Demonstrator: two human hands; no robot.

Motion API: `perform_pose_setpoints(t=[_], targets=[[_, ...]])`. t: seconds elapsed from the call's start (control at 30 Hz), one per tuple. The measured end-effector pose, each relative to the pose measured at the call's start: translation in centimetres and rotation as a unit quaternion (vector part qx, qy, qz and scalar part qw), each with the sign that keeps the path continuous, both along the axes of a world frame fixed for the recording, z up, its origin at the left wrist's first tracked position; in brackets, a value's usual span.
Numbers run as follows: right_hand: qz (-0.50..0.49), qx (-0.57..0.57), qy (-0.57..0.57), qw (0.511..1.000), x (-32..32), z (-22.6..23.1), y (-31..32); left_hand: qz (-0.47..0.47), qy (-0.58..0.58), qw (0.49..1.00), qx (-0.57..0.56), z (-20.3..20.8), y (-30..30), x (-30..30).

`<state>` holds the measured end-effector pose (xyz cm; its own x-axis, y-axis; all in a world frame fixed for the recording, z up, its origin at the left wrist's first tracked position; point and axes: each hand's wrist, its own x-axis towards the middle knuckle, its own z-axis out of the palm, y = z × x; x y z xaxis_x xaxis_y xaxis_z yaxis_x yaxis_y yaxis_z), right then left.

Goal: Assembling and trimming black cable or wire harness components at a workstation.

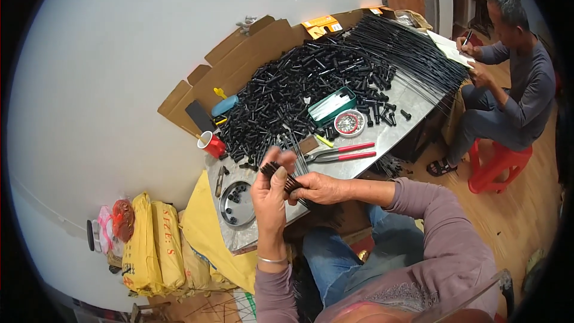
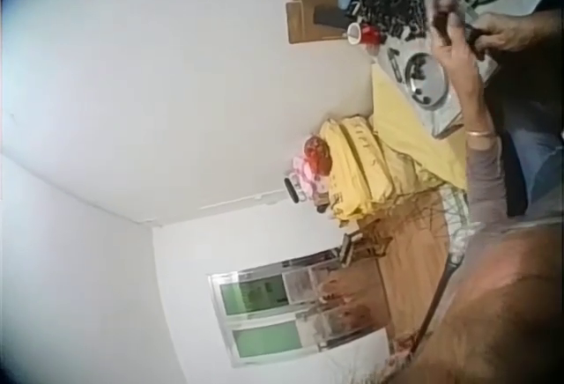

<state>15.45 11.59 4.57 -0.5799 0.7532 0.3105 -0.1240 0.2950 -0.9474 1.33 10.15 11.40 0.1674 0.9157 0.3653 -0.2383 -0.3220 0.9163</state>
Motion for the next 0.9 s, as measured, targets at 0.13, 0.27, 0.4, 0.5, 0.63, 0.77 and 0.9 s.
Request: perform_pose_setpoints(t=[0.13,0.27,0.4,0.5,0.63,0.77,0.9], targets=[[0.135,0.052,-0.135,0.98,2.4,2.3,2.3,-0.037,-0.013,0.998,-0.049,-0.7,0.9,0.4],[-0.1,0.025,-0.27,0.957,10.0,4.6,10.7,-0.019,0.017,1.0,0.006,-0.5,0.5,0.5],[-0.52,0.149,-0.48,0.691,17.2,1.5,19.9,-0.029,0.032,0.999,0.027,-0.9,0.4,0.8],[-0.499,0.095,-0.556,0.659,18.0,0.2,21.1,-0.026,0.027,0.999,0.014,-0.9,0.4,0.7],[-0.475,0.106,-0.589,0.645,16.8,0.8,21.5,-0.023,0.025,0.999,0.009,-0.7,0.3,0.0],[-0.503,0.127,-0.584,0.624,17.9,3.6,18.5,-0.042,0.014,0.999,-0.006,-0.5,0.9,0.4],[-0.277,0.109,-0.134,0.945,12.3,9.0,9.3,-0.056,0.004,0.998,-0.006,-0.5,1.0,0.1]])
